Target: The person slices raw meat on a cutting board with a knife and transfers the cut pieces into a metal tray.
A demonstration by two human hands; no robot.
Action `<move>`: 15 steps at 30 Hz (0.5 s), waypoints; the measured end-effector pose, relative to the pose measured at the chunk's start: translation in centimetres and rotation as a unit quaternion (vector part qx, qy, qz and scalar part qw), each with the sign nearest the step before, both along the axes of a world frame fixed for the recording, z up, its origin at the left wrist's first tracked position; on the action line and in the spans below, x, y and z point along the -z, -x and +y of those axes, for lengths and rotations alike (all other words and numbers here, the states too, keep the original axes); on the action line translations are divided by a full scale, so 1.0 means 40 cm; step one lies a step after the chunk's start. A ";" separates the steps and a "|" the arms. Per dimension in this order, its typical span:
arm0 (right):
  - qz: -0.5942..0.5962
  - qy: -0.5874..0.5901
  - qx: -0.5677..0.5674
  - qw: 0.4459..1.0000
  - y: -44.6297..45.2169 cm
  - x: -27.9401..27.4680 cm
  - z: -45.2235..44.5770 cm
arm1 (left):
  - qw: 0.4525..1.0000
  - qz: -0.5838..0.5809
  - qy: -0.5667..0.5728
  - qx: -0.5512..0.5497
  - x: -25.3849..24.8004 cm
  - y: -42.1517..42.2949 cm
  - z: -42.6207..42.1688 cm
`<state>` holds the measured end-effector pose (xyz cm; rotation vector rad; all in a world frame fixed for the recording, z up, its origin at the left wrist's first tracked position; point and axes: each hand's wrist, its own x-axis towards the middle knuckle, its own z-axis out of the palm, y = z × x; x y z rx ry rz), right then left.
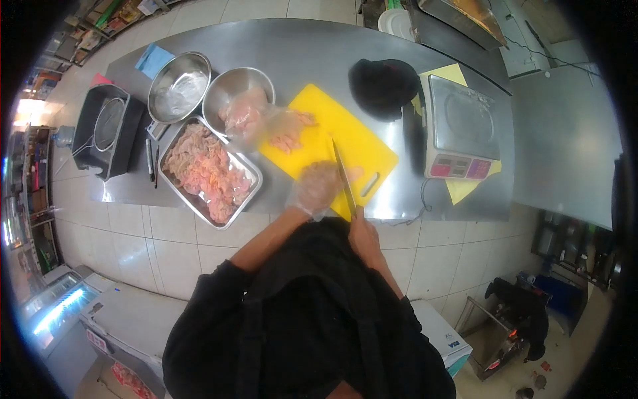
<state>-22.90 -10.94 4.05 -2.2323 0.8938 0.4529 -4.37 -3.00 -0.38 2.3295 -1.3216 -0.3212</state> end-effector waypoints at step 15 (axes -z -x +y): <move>0.071 -0.013 0.024 0.997 -0.024 -0.027 -0.006 | 0.996 -0.069 0.037 -0.052 0.018 0.029 -0.010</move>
